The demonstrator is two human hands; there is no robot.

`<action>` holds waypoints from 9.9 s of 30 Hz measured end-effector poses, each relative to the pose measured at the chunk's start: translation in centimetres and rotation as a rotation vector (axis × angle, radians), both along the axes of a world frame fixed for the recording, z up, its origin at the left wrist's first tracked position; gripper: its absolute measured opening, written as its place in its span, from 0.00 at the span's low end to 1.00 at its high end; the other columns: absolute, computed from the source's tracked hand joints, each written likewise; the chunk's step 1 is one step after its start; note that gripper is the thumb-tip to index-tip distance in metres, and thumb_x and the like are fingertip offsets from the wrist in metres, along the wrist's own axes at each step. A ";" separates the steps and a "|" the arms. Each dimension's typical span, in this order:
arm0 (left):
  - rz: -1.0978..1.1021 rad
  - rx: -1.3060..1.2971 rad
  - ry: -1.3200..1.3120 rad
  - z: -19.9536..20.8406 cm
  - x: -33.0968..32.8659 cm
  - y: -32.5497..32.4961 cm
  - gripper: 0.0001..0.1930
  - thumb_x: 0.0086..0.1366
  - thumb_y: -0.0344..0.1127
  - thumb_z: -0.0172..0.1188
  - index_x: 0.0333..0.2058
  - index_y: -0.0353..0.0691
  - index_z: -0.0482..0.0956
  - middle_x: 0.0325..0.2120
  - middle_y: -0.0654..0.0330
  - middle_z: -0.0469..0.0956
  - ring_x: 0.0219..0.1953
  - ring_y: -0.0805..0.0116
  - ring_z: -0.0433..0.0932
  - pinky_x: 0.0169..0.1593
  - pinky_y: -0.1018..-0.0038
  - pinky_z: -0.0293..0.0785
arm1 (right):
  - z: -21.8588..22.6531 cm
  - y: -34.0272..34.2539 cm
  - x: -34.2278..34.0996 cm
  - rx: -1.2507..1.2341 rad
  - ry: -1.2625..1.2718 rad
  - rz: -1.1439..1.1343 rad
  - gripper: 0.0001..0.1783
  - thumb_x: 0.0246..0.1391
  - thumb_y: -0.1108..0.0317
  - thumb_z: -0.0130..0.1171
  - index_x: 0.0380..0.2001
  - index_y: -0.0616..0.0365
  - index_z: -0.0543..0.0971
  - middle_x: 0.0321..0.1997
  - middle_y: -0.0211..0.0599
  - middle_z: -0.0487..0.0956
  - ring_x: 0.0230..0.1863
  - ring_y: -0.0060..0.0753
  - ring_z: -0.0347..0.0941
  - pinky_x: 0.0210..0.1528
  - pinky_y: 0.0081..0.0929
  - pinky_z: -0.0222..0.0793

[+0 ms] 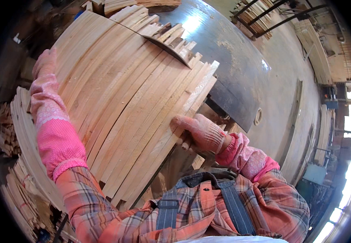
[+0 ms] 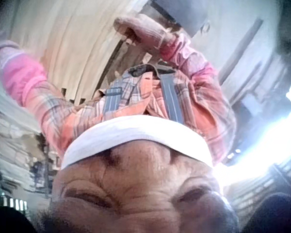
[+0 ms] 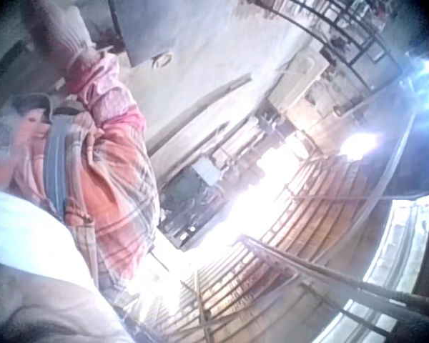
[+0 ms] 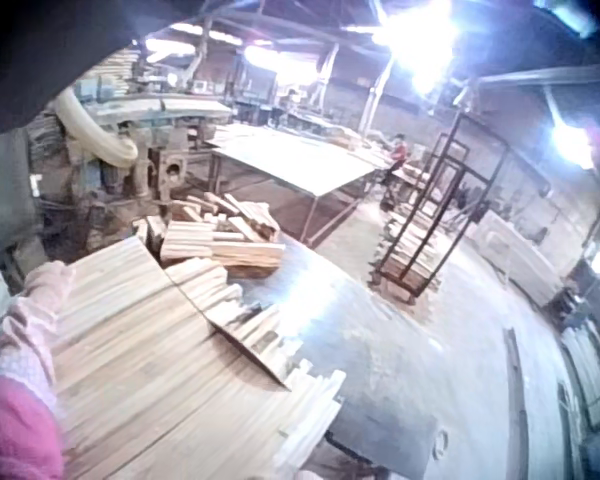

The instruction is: The person carries a bundle of wooden planks to a metal table and places them down. They then repeatedly pick up small groups of planks, align them, and stack them neatly on the table. The person continues this process, moving planks from a pile on the table to a growing stack.

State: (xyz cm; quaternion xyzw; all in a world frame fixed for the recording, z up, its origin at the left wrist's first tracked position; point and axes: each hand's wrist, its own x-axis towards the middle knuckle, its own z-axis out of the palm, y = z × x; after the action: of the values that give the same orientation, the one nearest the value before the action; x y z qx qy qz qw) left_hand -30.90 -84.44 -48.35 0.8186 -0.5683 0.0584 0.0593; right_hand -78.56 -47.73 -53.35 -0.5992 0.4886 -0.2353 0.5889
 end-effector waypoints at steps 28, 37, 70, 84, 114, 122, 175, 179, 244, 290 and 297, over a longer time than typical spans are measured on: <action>0.020 -0.017 0.024 -1.8 -4.8 9.4 0.36 0.70 0.65 0.40 0.62 0.44 0.77 0.64 0.50 0.73 0.67 0.46 0.71 0.67 0.50 0.67 | -3.7 7.5 -2.5 0.139 0.064 -0.030 0.20 0.52 0.77 0.66 0.48 0.54 0.76 0.31 0.38 0.85 0.33 0.37 0.86 0.34 0.32 0.81; 0.075 0.138 0.089 -2.7 -7.9 14.0 0.33 0.71 0.64 0.45 0.62 0.46 0.75 0.63 0.51 0.75 0.66 0.49 0.72 0.66 0.52 0.68 | -0.4 9.6 -2.7 0.015 0.183 0.057 0.12 0.60 0.60 0.61 0.41 0.56 0.80 0.27 0.38 0.81 0.26 0.35 0.82 0.26 0.34 0.78; 0.143 -0.130 0.201 -4.9 5.2 22.1 0.27 0.76 0.51 0.47 0.56 0.33 0.80 0.55 0.48 0.81 0.59 0.52 0.78 0.64 0.63 0.69 | 0.6 6.5 -6.4 0.658 -0.469 0.369 0.25 0.67 0.59 0.56 0.61 0.64 0.74 0.61 0.46 0.78 0.60 0.38 0.74 0.62 0.34 0.70; 0.045 0.015 -0.111 -1.3 9.9 23.7 0.27 0.77 0.51 0.39 0.55 0.39 0.80 0.53 0.44 0.80 0.60 0.45 0.75 0.62 0.58 0.69 | 4.2 6.6 -8.9 0.743 -0.505 0.352 0.24 0.68 0.57 0.54 0.58 0.64 0.76 0.56 0.46 0.80 0.57 0.39 0.75 0.60 0.34 0.71; 0.311 0.222 -0.052 -0.1 -0.2 11.9 0.31 0.74 0.57 0.37 0.54 0.41 0.81 0.57 0.48 0.79 0.61 0.42 0.75 0.63 0.50 0.69 | 7.6 3.7 -4.8 0.859 -0.268 0.021 0.23 0.69 0.54 0.51 0.50 0.65 0.80 0.47 0.47 0.83 0.50 0.41 0.79 0.54 0.34 0.73; 0.252 0.125 0.094 1.3 -2.9 12.4 0.31 0.75 0.59 0.36 0.56 0.44 0.80 0.57 0.48 0.78 0.61 0.44 0.75 0.64 0.51 0.69 | 5.6 6.1 -4.7 0.446 -0.058 0.039 0.28 0.69 0.48 0.51 0.40 0.66 0.83 0.32 0.40 0.84 0.35 0.33 0.79 0.40 0.32 0.74; 0.167 0.118 0.118 -0.9 27.2 -17.5 0.27 0.74 0.59 0.41 0.58 0.51 0.78 0.59 0.52 0.78 0.63 0.45 0.74 0.64 0.48 0.69 | 9.8 -23.8 31.8 0.725 0.031 -0.361 0.21 0.61 0.53 0.61 0.27 0.63 0.82 0.21 0.32 0.77 0.19 0.22 0.70 0.23 0.24 0.63; 0.197 0.094 0.111 -1.0 31.8 -21.2 0.28 0.74 0.60 0.42 0.58 0.51 0.81 0.61 0.55 0.78 0.64 0.48 0.74 0.64 0.47 0.70 | 10.2 -26.6 35.7 0.685 0.040 -0.327 0.17 0.63 0.57 0.58 0.30 0.62 0.81 0.20 0.32 0.76 0.19 0.22 0.70 0.22 0.21 0.65; 0.161 0.225 0.139 6.6 5.7 4.5 0.27 0.74 0.55 0.42 0.58 0.47 0.79 0.59 0.54 0.79 0.61 0.52 0.78 0.64 0.52 0.70 | 11.8 -4.6 11.1 -0.060 0.295 0.172 0.12 0.56 0.61 0.63 0.30 0.57 0.75 0.21 0.41 0.78 0.24 0.44 0.77 0.28 0.36 0.71; -0.543 0.355 0.511 6.5 9.3 16.9 0.53 0.55 0.52 0.74 0.73 0.37 0.56 0.64 0.41 0.70 0.65 0.47 0.70 0.68 0.64 0.65 | 10.1 6.1 2.1 0.602 0.130 -0.239 0.33 0.65 0.41 0.50 0.27 0.65 0.79 0.21 0.46 0.81 0.20 0.34 0.78 0.24 0.27 0.73; -0.486 0.385 0.482 7.0 8.0 15.4 0.52 0.54 0.51 0.74 0.73 0.39 0.57 0.64 0.41 0.71 0.66 0.47 0.69 0.69 0.64 0.64 | 10.2 6.0 2.1 0.694 0.110 -0.308 0.30 0.66 0.46 0.51 0.27 0.66 0.81 0.22 0.46 0.82 0.21 0.36 0.79 0.25 0.28 0.74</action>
State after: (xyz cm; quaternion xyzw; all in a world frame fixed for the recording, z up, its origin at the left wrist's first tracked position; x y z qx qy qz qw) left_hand -22.92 -69.04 -41.37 0.6467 -0.7157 -0.2590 0.0486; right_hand -76.51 -41.72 -43.13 -0.2954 0.6545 -0.1091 0.6873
